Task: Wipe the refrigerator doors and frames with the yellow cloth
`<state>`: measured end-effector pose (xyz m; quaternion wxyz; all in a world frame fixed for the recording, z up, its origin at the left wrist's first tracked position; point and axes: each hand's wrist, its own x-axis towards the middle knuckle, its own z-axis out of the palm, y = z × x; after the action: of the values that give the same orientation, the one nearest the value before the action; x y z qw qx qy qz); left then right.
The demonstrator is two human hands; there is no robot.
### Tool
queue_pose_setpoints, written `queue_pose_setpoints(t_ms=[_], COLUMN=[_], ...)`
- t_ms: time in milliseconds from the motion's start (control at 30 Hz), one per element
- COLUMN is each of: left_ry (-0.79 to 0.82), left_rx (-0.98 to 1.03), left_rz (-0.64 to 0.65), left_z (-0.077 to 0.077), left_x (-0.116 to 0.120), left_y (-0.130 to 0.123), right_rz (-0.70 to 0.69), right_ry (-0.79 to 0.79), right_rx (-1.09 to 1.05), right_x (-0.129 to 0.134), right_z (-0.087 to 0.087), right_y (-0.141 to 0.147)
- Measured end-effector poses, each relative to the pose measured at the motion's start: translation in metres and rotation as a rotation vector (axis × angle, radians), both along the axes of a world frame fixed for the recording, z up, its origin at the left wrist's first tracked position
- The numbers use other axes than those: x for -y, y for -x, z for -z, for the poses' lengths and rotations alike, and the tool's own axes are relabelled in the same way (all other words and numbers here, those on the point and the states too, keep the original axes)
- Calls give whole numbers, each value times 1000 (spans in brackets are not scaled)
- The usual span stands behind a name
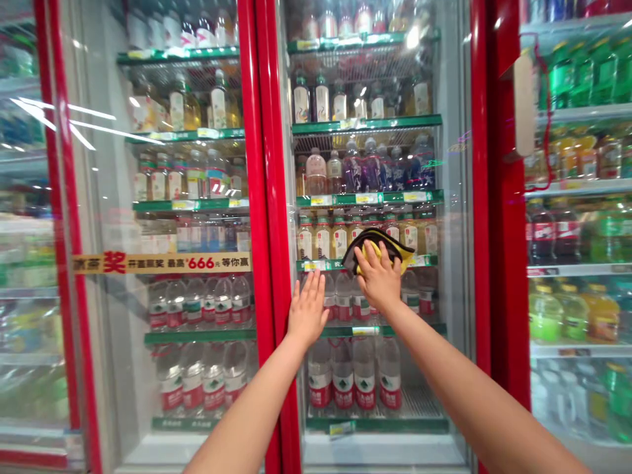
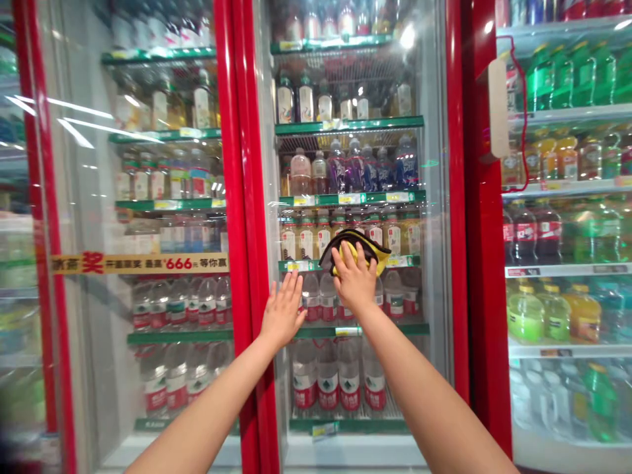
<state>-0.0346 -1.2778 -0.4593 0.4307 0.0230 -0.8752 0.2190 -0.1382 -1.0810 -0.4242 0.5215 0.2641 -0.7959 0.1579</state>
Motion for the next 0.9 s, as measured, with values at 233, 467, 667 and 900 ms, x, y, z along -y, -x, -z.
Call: queue_pose_setpoints(t_ms=[233,467,667,900], left_ry=[45,60,98,50], left_rx=[14,23,26,27], left_rz=[9,-38,-7,-16], left_z=[11,14,20,24], left_x=[27,58,75,81], left_y=[-16,-38,-55,-63], right_rz=[-215,-25,-224,-149], right_ry=[-326,-8,-307,-78], right_rx=[-126,-8,-126,-46], right_x=[10,70,91,123], right_z=[53,6,27,-24], right_y=[-10,-28,-41,-55])
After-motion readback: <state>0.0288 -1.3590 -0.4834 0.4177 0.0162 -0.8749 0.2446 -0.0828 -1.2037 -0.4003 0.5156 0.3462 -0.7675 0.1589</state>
